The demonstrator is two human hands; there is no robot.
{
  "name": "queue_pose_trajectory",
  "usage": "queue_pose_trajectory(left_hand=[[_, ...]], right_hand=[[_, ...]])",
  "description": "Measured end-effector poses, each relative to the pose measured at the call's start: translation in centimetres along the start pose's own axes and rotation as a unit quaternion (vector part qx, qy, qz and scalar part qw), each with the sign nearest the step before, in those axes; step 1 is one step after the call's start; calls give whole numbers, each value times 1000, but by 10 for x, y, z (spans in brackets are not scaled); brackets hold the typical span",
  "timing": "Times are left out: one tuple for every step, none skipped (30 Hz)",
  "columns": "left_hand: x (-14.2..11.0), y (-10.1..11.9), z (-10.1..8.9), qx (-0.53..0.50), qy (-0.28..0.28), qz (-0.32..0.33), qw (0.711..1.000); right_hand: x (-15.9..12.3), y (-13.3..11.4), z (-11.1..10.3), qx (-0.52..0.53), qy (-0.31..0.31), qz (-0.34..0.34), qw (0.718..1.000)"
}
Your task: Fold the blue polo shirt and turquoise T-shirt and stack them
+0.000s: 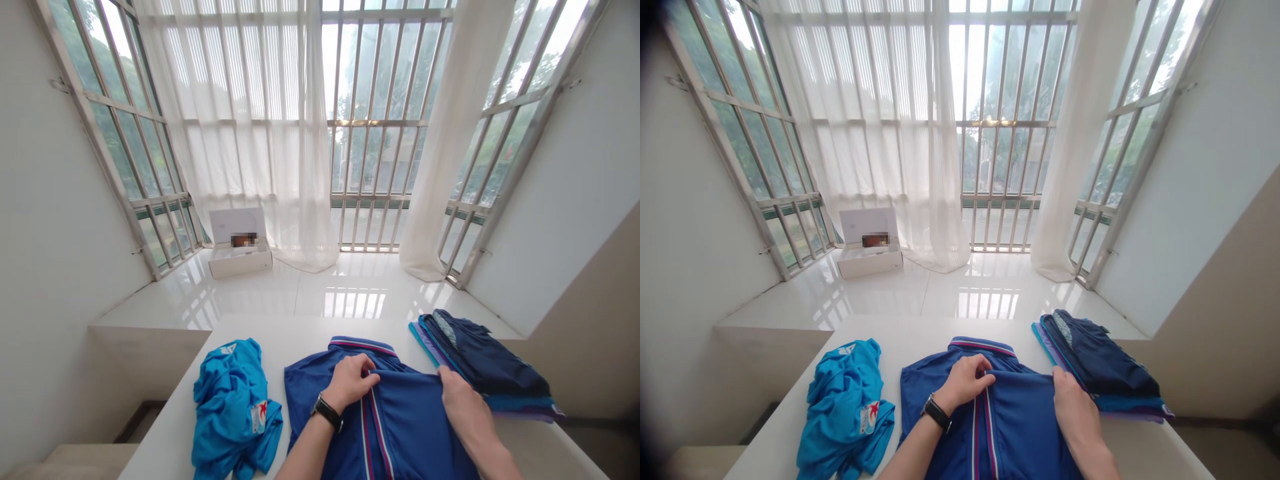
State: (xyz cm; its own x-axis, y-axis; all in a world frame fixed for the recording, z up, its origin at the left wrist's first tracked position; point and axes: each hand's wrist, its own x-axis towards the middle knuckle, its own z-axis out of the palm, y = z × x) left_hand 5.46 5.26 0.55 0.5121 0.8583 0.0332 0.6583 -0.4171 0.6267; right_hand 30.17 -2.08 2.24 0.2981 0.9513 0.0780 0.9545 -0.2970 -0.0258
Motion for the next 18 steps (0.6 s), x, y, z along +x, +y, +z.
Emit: queue_pose_trajectory(left_hand=[[0,0,2,-4,7,-2,1000],[0,0,3,-6,13,-4,1000],[0,0,4,-7,17,-5,1000],[-1,0,5,-7,20,-6,1000],[-1,0,6,-8,22,-5,1000],[-1,0,7,-8,24,-4,1000],[-1,0,7,-8,25,-3,1000],[-1,1,8,-7,27,-1,1000],[-2,1,8,-6,29,1,1000],[-2,1,8,-5,31,2,999],[-2,1,8,-3,33,4,999],[-2,1,8,-1,35,5,999],[-3,2,8,1,37,6,999],[-3,2,7,2,38,7,999],[-3,2,7,4,39,8,999],[-4,2,7,6,40,9,999],[-4,3,7,8,41,10,999],[-5,4,8,10,42,11,999]], right_hand=[[-1,0,0,-6,3,6,1000],[-2,0,0,-8,8,10,1000],[-4,0,2,-5,20,11,1000],[-5,-2,5,3,40,7,999],[-7,-5,9,14,67,-4,998],[-9,-8,14,28,96,-23,995],[-12,-13,21,42,120,-51,991],[-15,-18,28,53,133,-84,986],[-18,-24,36,61,133,-115,982],[-21,-29,44,65,122,-139,981],[-25,-33,52,65,104,-153,981],[-28,-36,59,63,84,-154,982],[-31,-38,65,59,67,-147,985],[-33,-38,70,54,53,-134,988],[-35,-38,73,50,44,-120,991],[-37,-37,74,45,37,-109,992],[-38,-36,74,41,32,-99,994],[-38,-36,73,38,27,-93,995]])
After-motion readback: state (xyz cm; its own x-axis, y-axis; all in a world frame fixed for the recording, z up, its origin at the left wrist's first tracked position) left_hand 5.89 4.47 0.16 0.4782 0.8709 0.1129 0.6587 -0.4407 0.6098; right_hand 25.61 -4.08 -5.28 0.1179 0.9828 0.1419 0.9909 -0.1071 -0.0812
